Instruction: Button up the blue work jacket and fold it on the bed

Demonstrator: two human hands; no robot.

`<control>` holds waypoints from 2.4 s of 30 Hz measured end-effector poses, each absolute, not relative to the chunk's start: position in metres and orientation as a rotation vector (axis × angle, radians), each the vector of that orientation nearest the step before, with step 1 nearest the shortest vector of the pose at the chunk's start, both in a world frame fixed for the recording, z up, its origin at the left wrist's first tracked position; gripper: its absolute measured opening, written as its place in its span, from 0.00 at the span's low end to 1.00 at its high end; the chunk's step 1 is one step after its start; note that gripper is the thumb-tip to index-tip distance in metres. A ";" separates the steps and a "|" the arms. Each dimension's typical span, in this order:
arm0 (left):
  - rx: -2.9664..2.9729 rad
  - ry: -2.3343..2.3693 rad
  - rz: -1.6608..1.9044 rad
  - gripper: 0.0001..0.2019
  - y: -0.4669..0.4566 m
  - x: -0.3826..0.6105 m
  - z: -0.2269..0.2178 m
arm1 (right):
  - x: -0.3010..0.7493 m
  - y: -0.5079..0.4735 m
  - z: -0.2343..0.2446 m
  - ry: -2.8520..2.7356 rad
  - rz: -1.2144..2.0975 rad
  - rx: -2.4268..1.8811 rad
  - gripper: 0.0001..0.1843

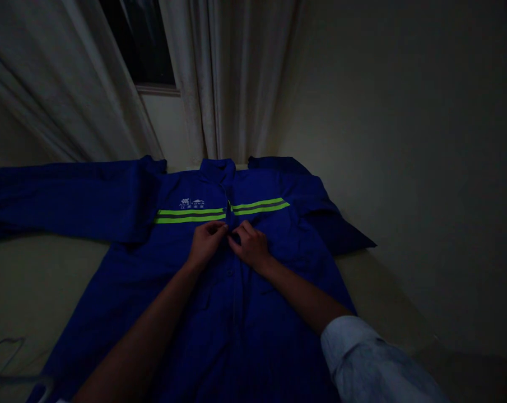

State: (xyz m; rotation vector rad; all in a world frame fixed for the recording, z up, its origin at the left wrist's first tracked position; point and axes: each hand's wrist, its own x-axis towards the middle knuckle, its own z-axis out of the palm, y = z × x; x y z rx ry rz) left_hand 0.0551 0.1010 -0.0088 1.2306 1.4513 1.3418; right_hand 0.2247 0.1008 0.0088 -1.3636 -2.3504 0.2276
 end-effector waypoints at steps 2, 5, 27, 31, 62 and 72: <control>1.232 1.428 1.341 0.21 0.100 0.056 -0.010 | 0.223 0.101 0.008 -2.347 0.236 -1.381 0.13; 1.249 1.409 1.324 0.23 0.099 0.056 -0.012 | 0.222 0.102 0.007 -2.319 0.279 -1.428 0.12; 1.577 1.513 1.237 0.17 0.096 0.050 -0.009 | 0.224 0.103 0.008 -2.491 0.138 -1.233 0.13; 1.606 1.524 1.250 0.16 0.092 0.051 -0.008 | 0.226 0.105 0.010 -2.561 0.170 -1.149 0.12; 1.602 1.259 1.299 0.18 0.098 0.045 -0.022 | 0.231 0.104 0.005 -2.206 0.215 -1.331 0.08; 1.643 1.228 1.277 0.26 0.091 0.046 -0.013 | 0.232 0.093 0.019 -2.174 0.331 -1.196 0.07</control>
